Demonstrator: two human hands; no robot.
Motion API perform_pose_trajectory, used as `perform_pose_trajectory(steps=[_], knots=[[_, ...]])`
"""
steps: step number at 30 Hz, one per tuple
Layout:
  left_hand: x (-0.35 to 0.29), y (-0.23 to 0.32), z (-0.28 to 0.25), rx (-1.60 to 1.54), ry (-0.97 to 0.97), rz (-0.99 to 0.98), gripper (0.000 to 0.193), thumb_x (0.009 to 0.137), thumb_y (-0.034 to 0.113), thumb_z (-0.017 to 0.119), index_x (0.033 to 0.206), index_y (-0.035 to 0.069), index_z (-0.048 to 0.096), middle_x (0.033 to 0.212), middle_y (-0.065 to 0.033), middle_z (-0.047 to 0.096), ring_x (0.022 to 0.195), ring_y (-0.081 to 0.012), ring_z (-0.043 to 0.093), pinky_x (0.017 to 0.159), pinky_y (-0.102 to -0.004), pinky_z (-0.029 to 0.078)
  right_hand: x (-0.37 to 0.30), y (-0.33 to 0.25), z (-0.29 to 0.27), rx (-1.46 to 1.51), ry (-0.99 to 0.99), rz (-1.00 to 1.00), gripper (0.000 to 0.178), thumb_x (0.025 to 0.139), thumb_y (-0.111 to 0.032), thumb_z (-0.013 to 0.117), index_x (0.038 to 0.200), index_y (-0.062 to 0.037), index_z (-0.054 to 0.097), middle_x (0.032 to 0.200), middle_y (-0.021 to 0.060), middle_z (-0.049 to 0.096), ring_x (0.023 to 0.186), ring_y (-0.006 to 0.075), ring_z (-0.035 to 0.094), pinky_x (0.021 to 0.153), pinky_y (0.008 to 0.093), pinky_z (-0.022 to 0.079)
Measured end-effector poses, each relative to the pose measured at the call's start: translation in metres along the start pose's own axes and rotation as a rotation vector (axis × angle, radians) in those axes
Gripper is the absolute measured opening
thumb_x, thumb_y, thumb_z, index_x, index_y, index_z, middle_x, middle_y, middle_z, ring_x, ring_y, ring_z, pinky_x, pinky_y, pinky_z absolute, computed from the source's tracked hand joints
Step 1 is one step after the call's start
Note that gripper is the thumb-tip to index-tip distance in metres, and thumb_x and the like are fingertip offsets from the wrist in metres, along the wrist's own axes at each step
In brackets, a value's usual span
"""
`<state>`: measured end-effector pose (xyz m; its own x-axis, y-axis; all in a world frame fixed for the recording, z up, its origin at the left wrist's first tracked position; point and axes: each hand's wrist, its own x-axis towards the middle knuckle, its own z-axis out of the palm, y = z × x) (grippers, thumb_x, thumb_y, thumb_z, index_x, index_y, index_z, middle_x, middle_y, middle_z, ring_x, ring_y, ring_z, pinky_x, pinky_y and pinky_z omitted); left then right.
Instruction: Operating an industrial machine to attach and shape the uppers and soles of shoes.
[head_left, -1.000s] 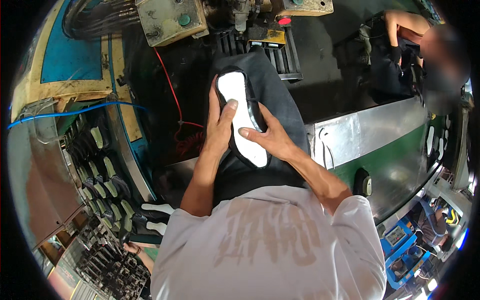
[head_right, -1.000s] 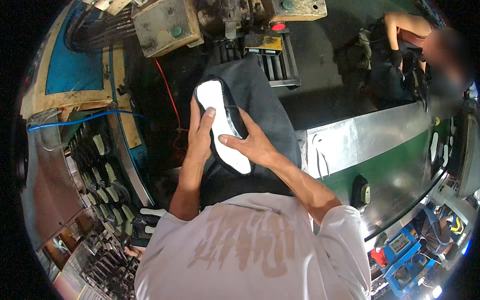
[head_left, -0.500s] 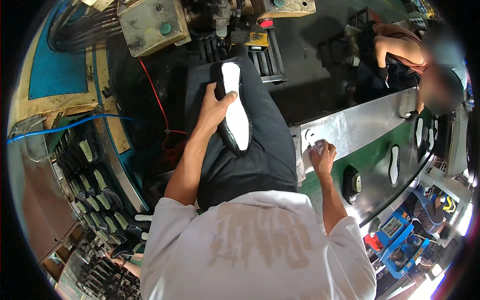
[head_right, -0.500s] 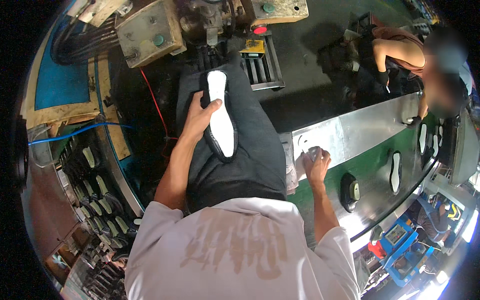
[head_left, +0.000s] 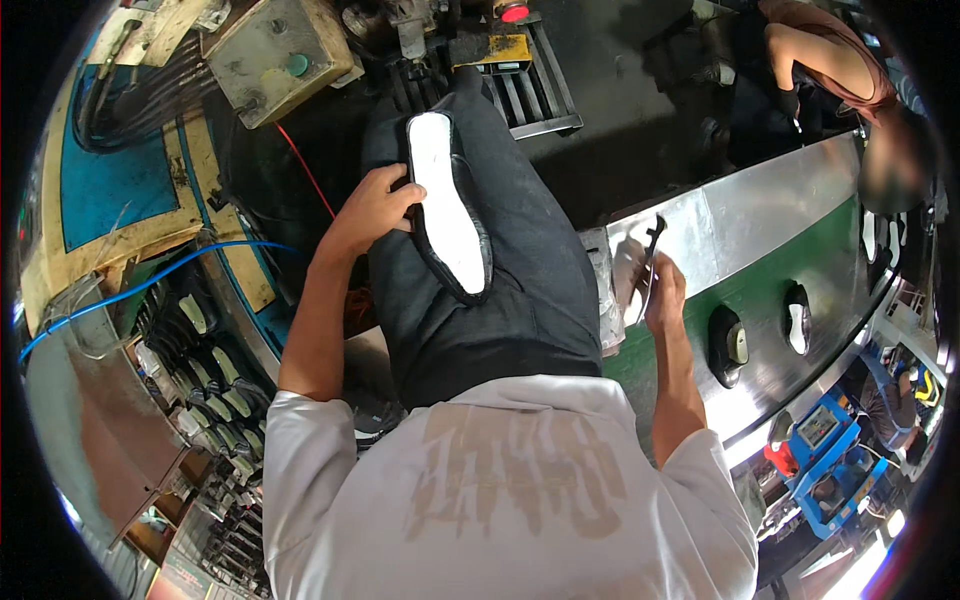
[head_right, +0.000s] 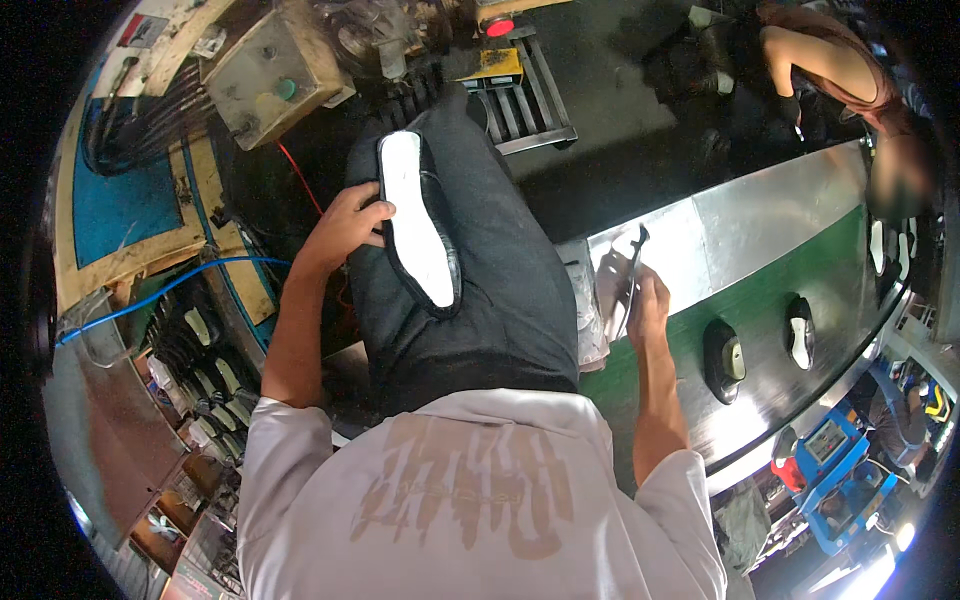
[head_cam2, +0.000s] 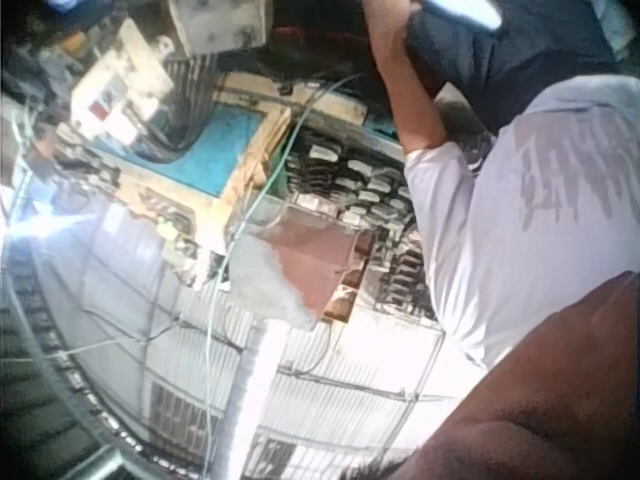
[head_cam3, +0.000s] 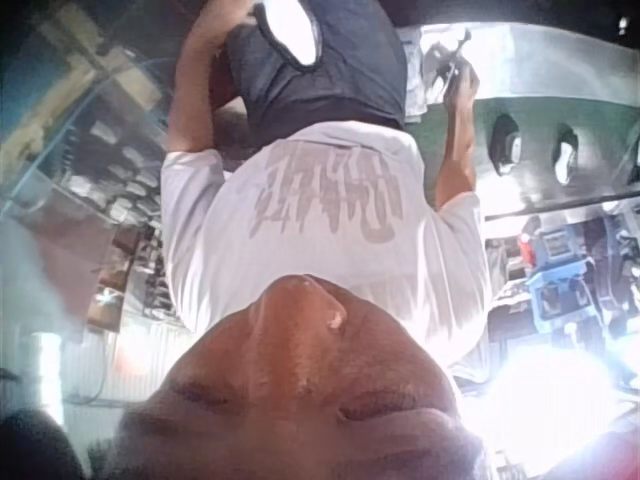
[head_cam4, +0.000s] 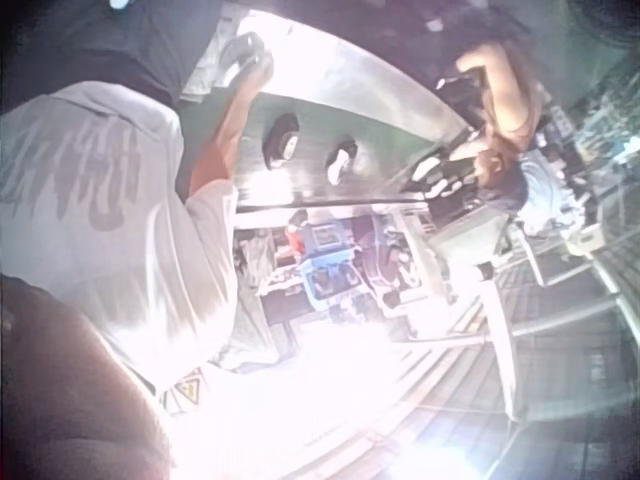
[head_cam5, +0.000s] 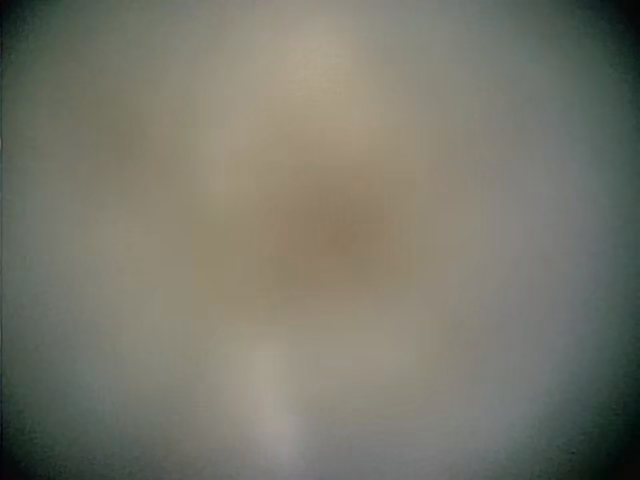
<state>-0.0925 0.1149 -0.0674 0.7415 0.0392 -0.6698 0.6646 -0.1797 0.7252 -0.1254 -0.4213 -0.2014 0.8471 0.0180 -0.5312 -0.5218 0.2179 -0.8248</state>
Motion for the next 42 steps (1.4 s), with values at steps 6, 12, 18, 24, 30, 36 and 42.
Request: perform_pose_trajectory(steps=[6, 12, 18, 24, 30, 36, 42], knots=[[-0.014, 0.003, 0.037, -0.141, 0.012, -0.070, 0.094, 0.105, 0.037, 0.075, 0.178, 0.011, 0.023, 0.153, -0.0211, 0.062, 0.125, -0.0322, 0.070, 0.087, -0.0479, 0.066, 0.033, -0.130, 0.205, -0.027, -0.577, 0.246, 0.040, 0.117, -0.037, 0.055, 0.127, 0.0011, 0.065, 0.092, 0.0106, 0.068, 0.076, 0.0213, 0.066, 0.065, 0.0385, 0.054], [0.001, -0.030, 0.085, -0.524, 0.220, 0.026, 0.092, 0.106, 0.027, 0.074, 0.180, 0.013, 0.021, 0.160, -0.0187, 0.055, 0.137, -0.0295, 0.060, 0.113, -0.0406, 0.050, 0.065, -0.158, 0.291, -1.321, -0.848, -0.558, 0.041, 0.113, -0.029, 0.061, 0.092, 0.0054, 0.070, 0.080, 0.0222, 0.071, 0.076, 0.0452, 0.070, 0.073, 0.0530, 0.056], [0.000, -0.032, 0.091, -0.333, 0.349, 0.140, 0.091, 0.106, 0.022, 0.071, 0.178, 0.004, 0.019, 0.167, -0.0254, 0.048, 0.150, -0.0331, 0.052, 0.123, -0.0396, 0.041, 0.079, -0.152, 0.330, -1.543, -0.991, -0.706, 0.043, 0.111, -0.032, 0.062, 0.096, 0.0062, 0.074, 0.096, 0.0300, 0.075, 0.088, 0.0520, 0.074, 0.080, 0.0594, 0.060], [-0.003, -0.034, 0.072, -0.242, 0.319, 0.076, 0.097, 0.106, 0.030, 0.072, 0.177, 0.000, 0.013, 0.174, -0.0286, 0.039, 0.159, -0.0371, 0.043, 0.128, -0.0410, 0.036, 0.088, -0.130, 0.333, -1.569, -0.957, -0.790, 0.037, 0.111, -0.031, 0.064, 0.100, 0.0032, 0.073, 0.098, 0.0274, 0.074, 0.088, 0.0487, 0.074, 0.077, 0.0574, 0.060], [-0.005, -0.035, 0.067, -0.221, 0.234, 0.169, 0.101, 0.106, 0.040, 0.073, 0.179, 0.004, 0.013, 0.177, -0.0262, 0.035, 0.159, -0.0372, 0.044, 0.128, -0.0416, 0.036, 0.071, -0.154, 0.329, -1.648, -0.938, -0.642, 0.037, 0.111, -0.030, 0.066, 0.095, 0.0041, 0.072, 0.088, 0.0260, 0.072, 0.082, 0.0482, 0.072, 0.074, 0.0562, 0.058], [0.015, -0.023, 0.066, -0.779, 0.234, -0.112, 0.097, 0.110, 0.053, 0.066, 0.178, 0.005, 0.017, 0.172, -0.0218, 0.042, 0.152, -0.0333, 0.049, 0.123, -0.0421, 0.042, 0.076, -0.140, 0.325, -1.632, -0.928, -0.648, 0.039, 0.111, -0.032, 0.065, 0.098, 0.0034, 0.071, 0.090, 0.0252, 0.071, 0.086, 0.0502, 0.071, 0.075, 0.0593, 0.056], [0.014, -0.041, 0.075, -0.519, 0.345, -0.038, 0.090, 0.113, 0.052, 0.060, 0.174, -0.003, 0.023, 0.167, -0.0272, 0.046, 0.153, -0.0353, 0.047, 0.126, -0.0415, 0.038, 0.075, -0.171, 0.346, -1.373, -0.855, -1.002, 0.028, 0.109, -0.025, 0.070, 0.101, 0.0010, 0.066, 0.092, 0.0225, 0.070, 0.083, 0.0465, 0.070, 0.070, 0.0535, 0.056]])
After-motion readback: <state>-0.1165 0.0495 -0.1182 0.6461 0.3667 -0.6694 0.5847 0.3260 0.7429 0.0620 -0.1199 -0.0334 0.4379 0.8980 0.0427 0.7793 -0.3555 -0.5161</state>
